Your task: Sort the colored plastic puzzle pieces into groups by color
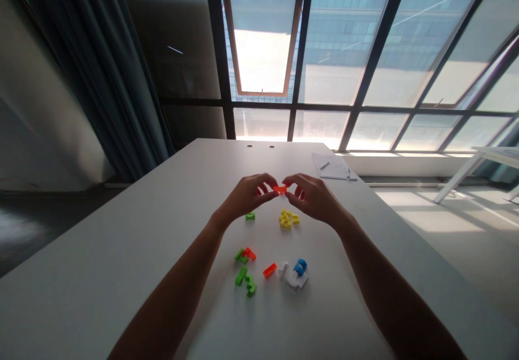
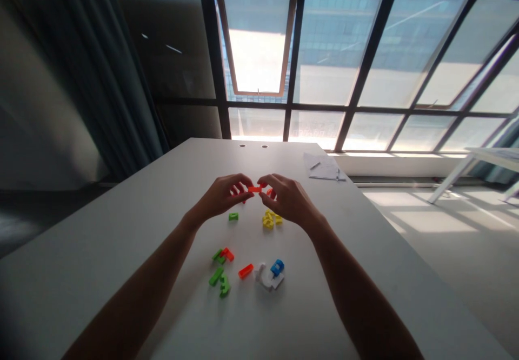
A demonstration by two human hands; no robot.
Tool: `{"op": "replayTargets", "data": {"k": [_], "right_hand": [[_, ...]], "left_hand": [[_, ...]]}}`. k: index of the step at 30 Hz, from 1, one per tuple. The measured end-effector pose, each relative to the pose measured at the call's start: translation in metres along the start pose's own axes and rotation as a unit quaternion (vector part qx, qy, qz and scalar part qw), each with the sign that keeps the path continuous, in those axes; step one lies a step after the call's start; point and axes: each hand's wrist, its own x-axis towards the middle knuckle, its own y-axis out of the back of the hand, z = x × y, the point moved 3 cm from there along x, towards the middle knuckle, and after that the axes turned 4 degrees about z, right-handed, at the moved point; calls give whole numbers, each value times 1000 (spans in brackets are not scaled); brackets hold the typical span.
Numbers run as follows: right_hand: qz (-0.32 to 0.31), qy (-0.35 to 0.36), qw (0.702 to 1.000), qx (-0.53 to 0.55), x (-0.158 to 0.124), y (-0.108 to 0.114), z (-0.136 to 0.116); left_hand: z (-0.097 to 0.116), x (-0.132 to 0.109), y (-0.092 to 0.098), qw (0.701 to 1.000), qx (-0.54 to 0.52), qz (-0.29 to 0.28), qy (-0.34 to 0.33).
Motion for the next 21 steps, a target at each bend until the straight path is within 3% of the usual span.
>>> {"op": "replayTargets", "data": {"k": [6,9,13,18,21], "right_hand": [[1,10,1000,11,1,0,-1],[28,-1,999,26,3,-4,8],[45,-83,995,15,-3,-29,52],[-76,-235,967,-68,-32,-82,118],[-86,-296,949,-61,-45,-103,136]], "left_hand": [[0,0,-1,1000,4,9,-10],[-3,2,2,999,21,41,-2],[-7,3,9,993,40,106,22],[-6,3,11,992,45,116,26],[-4,3,10,993,43,104,21]]}}
